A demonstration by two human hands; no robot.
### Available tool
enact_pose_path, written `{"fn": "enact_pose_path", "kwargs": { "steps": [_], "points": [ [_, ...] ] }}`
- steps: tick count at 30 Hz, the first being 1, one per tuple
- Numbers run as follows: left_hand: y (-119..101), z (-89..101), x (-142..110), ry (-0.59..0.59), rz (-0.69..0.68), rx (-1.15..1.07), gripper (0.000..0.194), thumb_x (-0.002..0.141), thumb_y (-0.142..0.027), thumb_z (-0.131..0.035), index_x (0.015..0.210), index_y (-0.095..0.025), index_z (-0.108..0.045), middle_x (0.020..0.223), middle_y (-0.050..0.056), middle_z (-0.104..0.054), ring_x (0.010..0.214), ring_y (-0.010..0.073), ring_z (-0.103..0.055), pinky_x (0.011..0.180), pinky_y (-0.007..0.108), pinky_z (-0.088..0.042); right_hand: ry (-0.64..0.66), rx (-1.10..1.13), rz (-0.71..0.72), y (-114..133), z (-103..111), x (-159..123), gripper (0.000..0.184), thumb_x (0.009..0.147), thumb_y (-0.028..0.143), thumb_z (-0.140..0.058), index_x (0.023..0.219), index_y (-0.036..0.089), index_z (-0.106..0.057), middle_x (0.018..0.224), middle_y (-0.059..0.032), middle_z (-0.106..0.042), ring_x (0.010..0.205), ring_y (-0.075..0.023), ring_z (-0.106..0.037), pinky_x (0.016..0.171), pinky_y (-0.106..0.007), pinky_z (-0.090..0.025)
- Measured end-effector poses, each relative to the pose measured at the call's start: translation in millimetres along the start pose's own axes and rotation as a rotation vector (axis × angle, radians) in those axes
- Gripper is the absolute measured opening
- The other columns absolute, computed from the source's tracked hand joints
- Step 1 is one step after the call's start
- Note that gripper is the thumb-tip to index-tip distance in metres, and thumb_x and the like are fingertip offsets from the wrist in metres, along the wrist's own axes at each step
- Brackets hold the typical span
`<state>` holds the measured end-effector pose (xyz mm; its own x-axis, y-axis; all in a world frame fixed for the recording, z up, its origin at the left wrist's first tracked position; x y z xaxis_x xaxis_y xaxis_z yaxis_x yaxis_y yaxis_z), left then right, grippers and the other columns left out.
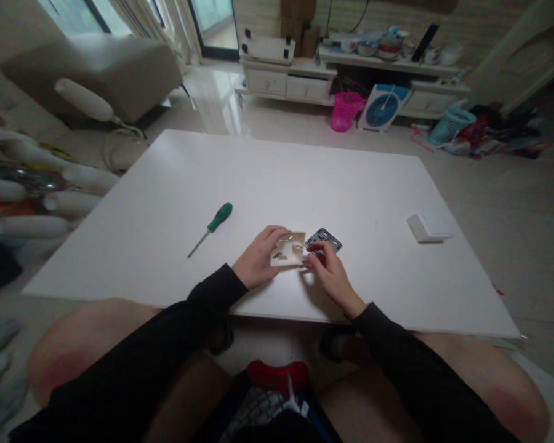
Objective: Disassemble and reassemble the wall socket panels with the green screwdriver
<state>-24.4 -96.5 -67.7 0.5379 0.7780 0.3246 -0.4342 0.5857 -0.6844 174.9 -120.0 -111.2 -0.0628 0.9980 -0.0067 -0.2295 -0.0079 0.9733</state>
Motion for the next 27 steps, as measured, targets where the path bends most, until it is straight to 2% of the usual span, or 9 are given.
{"fn": "enact_pose_path", "kwargs": {
  "steps": [2, 6, 11, 14, 18, 21, 23, 25, 27],
  "points": [
    [-1.4, -0.3, 0.9, 0.010, -0.019, -0.017, 0.087, 0.063, 0.002, -0.061, 0.144, -0.025, -0.042, 0.142, 0.013, -0.049, 0.135, 0.0308, -0.050, 0.116, 0.052, -0.045, 0.009, 0.203, -0.148, -14.4, -11.7, -6.0, 0.033, 0.093, 0.050, -0.063, 0.116, 0.027, -0.057, 0.119, -0.0065, -0.065, 0.097, -0.0228, -0.069, 0.083, -0.041, -0.059],
    [-6.6, 1.0, 2.7, -0.012, -0.056, -0.091, 0.088, 0.062, -0.001, -0.065, 0.143, -0.025, -0.042, 0.140, 0.012, -0.050, 0.133, 0.0312, -0.051, 0.116, 0.053, -0.046, -0.025, 0.473, -0.347, -30.4, -24.9, -10.3, 0.037, 0.085, 0.053, -0.072, 0.109, 0.028, -0.061, 0.112, -0.0035, -0.068, 0.098, -0.0221, -0.069, 0.078, -0.035, -0.060],
    [-14.2, -1.4, 1.7, -0.038, -0.039, -0.173, 0.081, 0.069, -0.008, -0.069, 0.143, -0.026, -0.042, 0.142, 0.012, -0.050, 0.134, 0.0313, -0.052, 0.113, 0.053, -0.049, 0.102, 0.848, -0.504, -16.4, -44.0, -14.7, 0.046, 0.089, 0.057, -0.063, 0.121, 0.025, -0.063, 0.110, -0.0064, -0.077, 0.087, -0.0233, -0.074, 0.076, -0.037, -0.062],
    [-13.6, -8.5, 0.2, -0.028, -0.013, -0.182, 0.080, 0.070, -0.006, -0.068, 0.143, -0.028, -0.044, 0.146, 0.012, -0.048, 0.139, 0.0315, -0.049, 0.111, 0.051, -0.052, 0.047, 0.928, -0.530, -11.7, -48.4, -16.8, 0.045, 0.090, 0.057, -0.062, 0.121, 0.024, -0.063, 0.106, -0.0061, -0.078, 0.084, -0.0230, -0.075, 0.080, -0.038, -0.062],
    [8.8, -9.4, 0.2, -0.166, 0.179, -0.237, 0.076, 0.070, -0.014, -0.074, 0.139, -0.026, -0.044, 0.141, 0.012, -0.049, 0.129, 0.0306, -0.055, 0.093, 0.046, -0.062, -0.091, 0.881, -0.502, -22.4, -45.8, -13.9, 0.037, 0.085, 0.054, -0.068, 0.106, 0.023, -0.063, 0.098, -0.0049, -0.076, 0.085, -0.0231, -0.075, 0.086, -0.039, -0.061],
    [33.1, 0.3, 0.2, -0.265, 0.286, -0.187, 0.079, 0.067, -0.016, -0.078, 0.138, -0.024, -0.043, 0.142, 0.013, -0.046, 0.127, 0.0300, -0.056, 0.094, 0.047, -0.060, -0.163, 0.795, -0.447, -31.9, -38.4, -11.0, 0.038, 0.082, 0.053, -0.071, 0.104, 0.025, -0.057, 0.095, -0.0025, -0.071, 0.085, -0.0232, -0.075, 0.088, -0.041, -0.060],
    [48.6, 8.6, 0.0, -0.277, 0.331, -0.102, 0.084, 0.065, -0.019, -0.082, 0.138, -0.022, -0.041, 0.142, 0.015, -0.046, 0.127, 0.0312, -0.056, 0.098, 0.050, -0.058, -0.187, 0.693, -0.389, -33.1, -32.3, -11.5, 0.038, 0.083, 0.054, -0.068, 0.105, 0.026, -0.054, 0.096, -0.0018, -0.068, 0.079, -0.0217, -0.073, 0.082, -0.041, -0.060],
    [61.3, 14.5, -0.8, -0.251, 0.376, -0.002, 0.086, 0.064, -0.022, -0.085, 0.138, -0.021, -0.040, 0.139, 0.016, -0.048, 0.127, 0.0330, -0.055, 0.103, 0.054, -0.054, -0.154, 0.481, -0.287, -26.1, -28.4, -14.9, 0.032, 0.087, 0.052, -0.065, 0.103, 0.026, -0.055, 0.095, -0.0020, -0.066, 0.076, -0.0207, -0.070, 0.076, -0.039, -0.058],
    [69.6, 15.9, -1.9, -0.186, 0.427, 0.118, 0.088, 0.065, -0.024, -0.085, 0.139, -0.019, -0.038, 0.135, 0.016, -0.052, 0.126, 0.0353, -0.055, 0.108, 0.060, -0.048, -0.008, 0.180, -0.071, -7.1, -32.2, -22.1, 0.030, 0.087, 0.048, -0.069, 0.103, 0.025, -0.059, 0.097, -0.0043, -0.066, 0.084, -0.0223, -0.067, 0.079, -0.039, -0.056]
  ]
}}
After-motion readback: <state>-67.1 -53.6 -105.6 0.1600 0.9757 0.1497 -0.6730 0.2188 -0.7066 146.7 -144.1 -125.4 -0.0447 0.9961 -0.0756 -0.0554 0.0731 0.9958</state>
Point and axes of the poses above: each hand's wrist, its own x-axis towards the middle knuckle, its own z-axis out of the back of the hand, y = z × x, the point moved 5 cm from there along x, towards the middle knuckle
